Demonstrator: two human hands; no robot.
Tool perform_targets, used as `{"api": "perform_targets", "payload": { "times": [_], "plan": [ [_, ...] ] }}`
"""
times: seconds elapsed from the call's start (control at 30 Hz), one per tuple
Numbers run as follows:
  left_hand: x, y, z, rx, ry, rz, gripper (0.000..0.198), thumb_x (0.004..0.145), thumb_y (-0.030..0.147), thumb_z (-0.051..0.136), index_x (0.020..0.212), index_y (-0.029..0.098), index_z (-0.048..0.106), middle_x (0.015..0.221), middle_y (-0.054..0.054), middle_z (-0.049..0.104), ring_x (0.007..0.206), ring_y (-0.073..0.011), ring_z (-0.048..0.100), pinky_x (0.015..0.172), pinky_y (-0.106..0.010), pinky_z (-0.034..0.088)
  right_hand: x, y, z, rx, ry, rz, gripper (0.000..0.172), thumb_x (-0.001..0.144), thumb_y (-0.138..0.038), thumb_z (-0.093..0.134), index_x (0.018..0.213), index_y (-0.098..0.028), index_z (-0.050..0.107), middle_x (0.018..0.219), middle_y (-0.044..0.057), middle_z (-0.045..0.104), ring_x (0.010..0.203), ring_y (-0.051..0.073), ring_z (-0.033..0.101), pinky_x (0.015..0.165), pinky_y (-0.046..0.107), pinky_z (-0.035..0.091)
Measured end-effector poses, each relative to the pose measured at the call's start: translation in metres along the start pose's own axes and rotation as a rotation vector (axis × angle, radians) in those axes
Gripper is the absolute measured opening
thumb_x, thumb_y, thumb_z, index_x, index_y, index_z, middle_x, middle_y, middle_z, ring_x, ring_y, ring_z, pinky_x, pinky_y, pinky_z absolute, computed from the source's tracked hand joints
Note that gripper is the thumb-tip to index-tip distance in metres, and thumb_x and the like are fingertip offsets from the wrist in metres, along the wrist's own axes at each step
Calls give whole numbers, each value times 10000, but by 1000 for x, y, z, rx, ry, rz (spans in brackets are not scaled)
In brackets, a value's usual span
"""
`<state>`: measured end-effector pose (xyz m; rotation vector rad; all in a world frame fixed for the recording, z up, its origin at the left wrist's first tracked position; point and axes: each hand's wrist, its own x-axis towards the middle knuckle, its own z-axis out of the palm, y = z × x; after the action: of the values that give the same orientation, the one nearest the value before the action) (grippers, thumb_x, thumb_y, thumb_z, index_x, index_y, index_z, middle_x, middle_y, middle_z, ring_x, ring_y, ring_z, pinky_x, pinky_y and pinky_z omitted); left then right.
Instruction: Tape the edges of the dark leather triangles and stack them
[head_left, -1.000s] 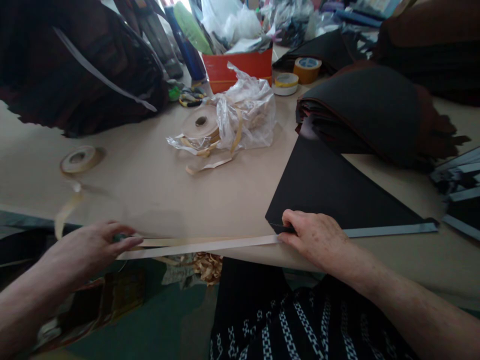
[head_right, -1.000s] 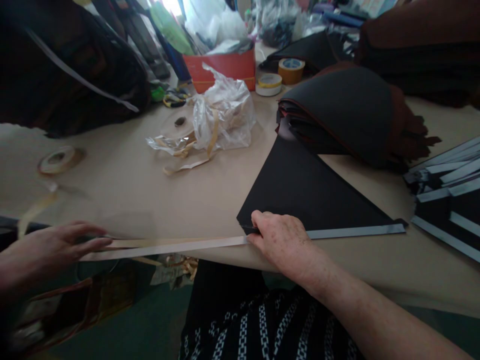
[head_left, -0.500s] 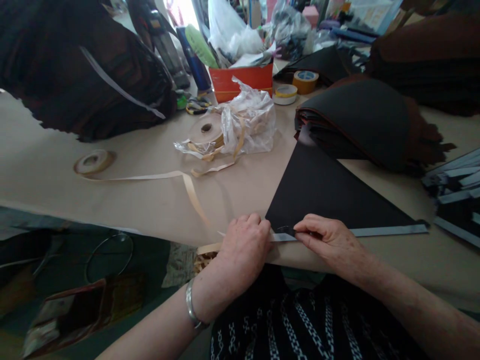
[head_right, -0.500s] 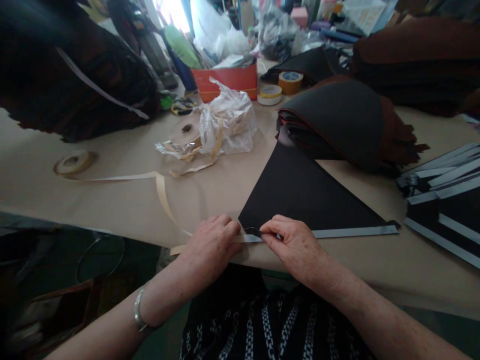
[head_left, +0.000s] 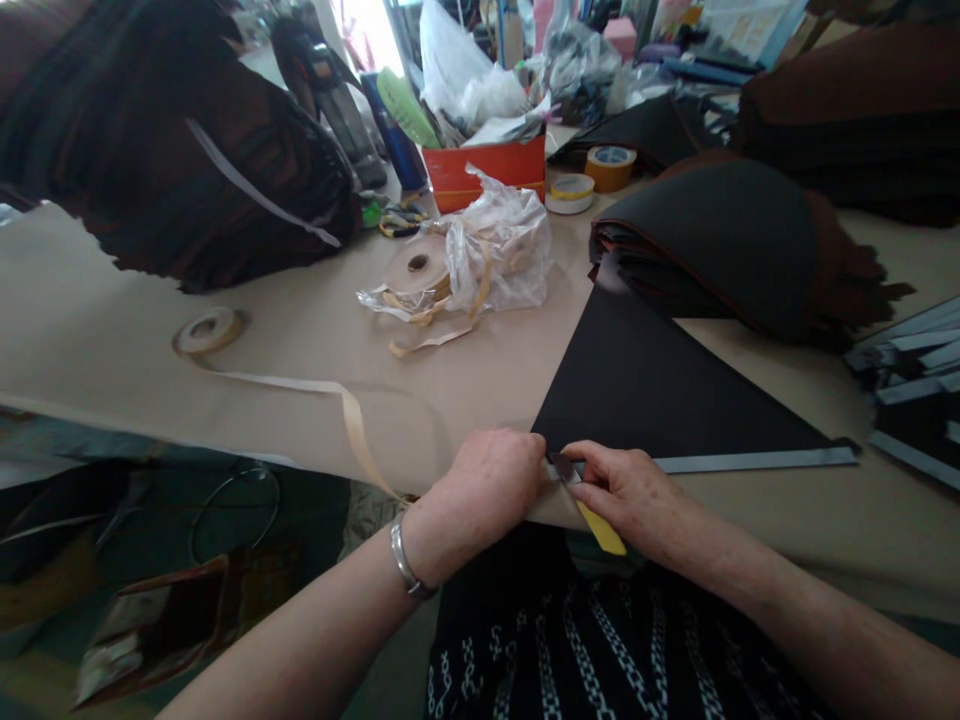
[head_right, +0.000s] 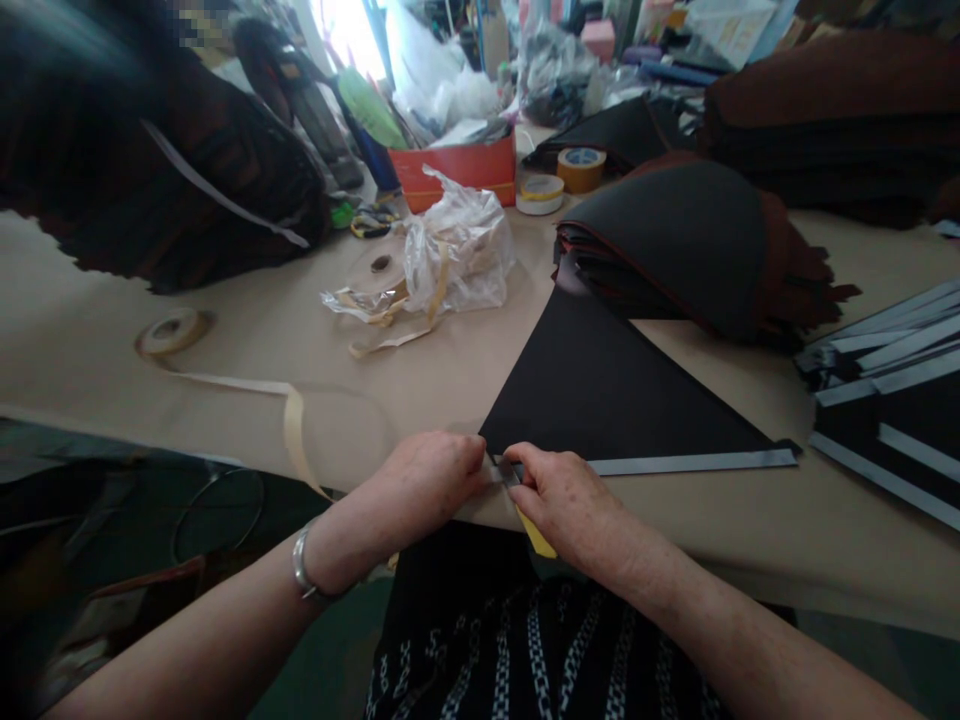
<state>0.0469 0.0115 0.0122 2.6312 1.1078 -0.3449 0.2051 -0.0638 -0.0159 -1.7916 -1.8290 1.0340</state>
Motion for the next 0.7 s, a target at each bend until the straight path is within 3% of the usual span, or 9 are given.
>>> {"api": "perform_targets", "payload": {
  "times": [0.2,0.43,0.7],
  "plan": [
    [-2,6,-12,-14,-68,-30,186,783,203,506,753,168,686,679,-107,694,619,-238,652,506,-278,415,1,-1,2,-125,12,-29,287,807,-177,526,1077,-215,616,773,10,674,656,124,587,596,227,391],
    [-2,0,-12,-74,-54,-9,190,787,203,488,752,166,671,704,-118,697,652,-269,656,522,-304,420,-3,-1,3,-124,9,-25,272,845,-220,482,1088,-223,603,756,5,675,655,129,595,584,228,384],
    [-9,7,-4,-225,-33,105,161,805,199,506,744,174,654,666,-56,673,612,-184,614,506,-256,338,-4,-1,9,-300,19,-72,218,844,-178,478,1027,-227,586,771,9,675,692,157,624,585,255,354]
  ]
}}
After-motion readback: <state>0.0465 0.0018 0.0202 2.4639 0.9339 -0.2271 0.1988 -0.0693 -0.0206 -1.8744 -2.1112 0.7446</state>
